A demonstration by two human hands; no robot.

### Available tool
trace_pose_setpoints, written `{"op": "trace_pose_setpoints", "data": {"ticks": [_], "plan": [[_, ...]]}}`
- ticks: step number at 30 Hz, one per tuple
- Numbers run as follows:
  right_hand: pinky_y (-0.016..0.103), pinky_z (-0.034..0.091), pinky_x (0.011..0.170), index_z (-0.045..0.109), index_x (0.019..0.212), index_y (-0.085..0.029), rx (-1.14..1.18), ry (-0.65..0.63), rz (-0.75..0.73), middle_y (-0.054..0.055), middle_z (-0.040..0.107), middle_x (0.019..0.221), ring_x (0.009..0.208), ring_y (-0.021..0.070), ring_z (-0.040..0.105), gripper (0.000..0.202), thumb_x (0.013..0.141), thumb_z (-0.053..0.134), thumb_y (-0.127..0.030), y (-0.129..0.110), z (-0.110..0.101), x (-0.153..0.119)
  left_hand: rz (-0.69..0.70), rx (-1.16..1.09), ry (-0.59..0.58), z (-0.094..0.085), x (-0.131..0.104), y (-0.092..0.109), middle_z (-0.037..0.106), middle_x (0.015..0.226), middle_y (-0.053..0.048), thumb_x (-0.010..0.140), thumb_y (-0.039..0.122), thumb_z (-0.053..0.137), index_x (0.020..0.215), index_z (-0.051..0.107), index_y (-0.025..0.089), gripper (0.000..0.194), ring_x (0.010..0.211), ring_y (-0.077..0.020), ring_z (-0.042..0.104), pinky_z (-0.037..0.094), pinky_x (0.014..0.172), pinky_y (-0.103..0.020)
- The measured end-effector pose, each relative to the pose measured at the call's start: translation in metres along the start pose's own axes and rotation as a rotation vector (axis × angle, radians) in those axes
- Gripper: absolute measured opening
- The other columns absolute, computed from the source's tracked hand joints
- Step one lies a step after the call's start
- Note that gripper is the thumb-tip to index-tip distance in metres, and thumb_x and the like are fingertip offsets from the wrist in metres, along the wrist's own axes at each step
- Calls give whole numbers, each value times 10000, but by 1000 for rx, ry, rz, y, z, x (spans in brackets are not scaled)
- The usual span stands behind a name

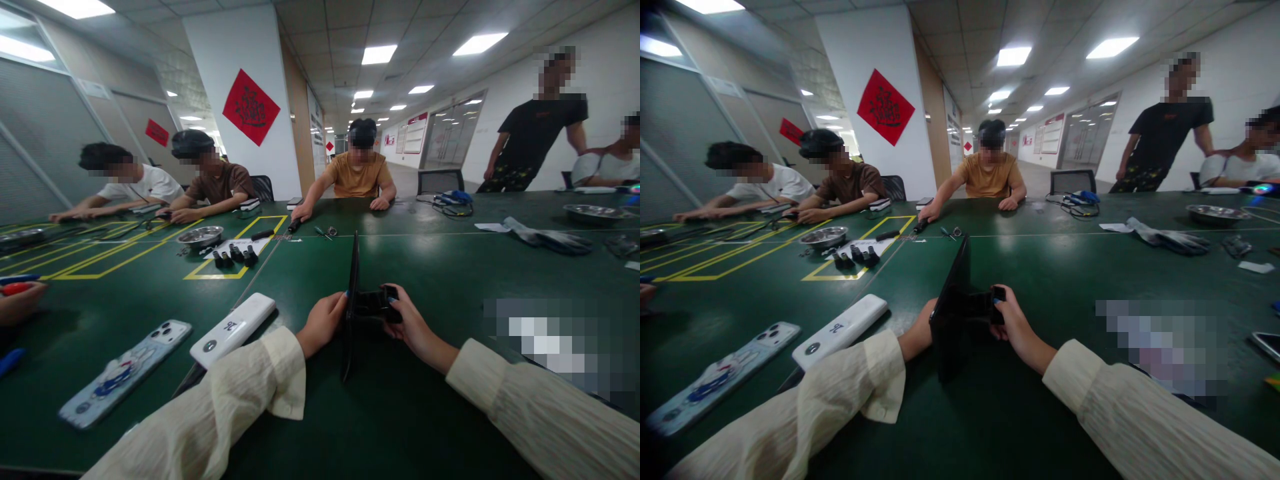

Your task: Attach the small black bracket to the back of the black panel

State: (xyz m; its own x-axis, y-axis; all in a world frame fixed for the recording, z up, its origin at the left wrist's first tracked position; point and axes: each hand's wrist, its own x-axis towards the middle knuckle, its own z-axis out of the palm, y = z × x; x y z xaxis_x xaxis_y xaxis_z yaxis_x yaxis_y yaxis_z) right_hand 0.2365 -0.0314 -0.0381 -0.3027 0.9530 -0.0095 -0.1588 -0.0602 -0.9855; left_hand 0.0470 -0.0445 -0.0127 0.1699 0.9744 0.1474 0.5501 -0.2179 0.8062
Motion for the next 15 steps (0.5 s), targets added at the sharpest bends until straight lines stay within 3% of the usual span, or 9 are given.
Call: {"op": "trace_pose_setpoints", "data": {"ticks": [6,15], "plan": [[183,243,364,313,1149,-238,-6,-1,-6,-55,486,606,376,94,425,489,724,425,-453,-1,0,0,-41,-29,0,0,0,-1,484,551,17,837,292,386,616,508,154,288,558,-118,442,395,589,-250],[185,249,360,322,1152,-239,-5,-4,-3,-58,483,587,380,98,430,479,733,427,-447,0,0,0,-90,-43,-26,-1,0,0,445,518,20,848,363,351,523,437,164,391,507,-111,413,349,546,-257]]}}
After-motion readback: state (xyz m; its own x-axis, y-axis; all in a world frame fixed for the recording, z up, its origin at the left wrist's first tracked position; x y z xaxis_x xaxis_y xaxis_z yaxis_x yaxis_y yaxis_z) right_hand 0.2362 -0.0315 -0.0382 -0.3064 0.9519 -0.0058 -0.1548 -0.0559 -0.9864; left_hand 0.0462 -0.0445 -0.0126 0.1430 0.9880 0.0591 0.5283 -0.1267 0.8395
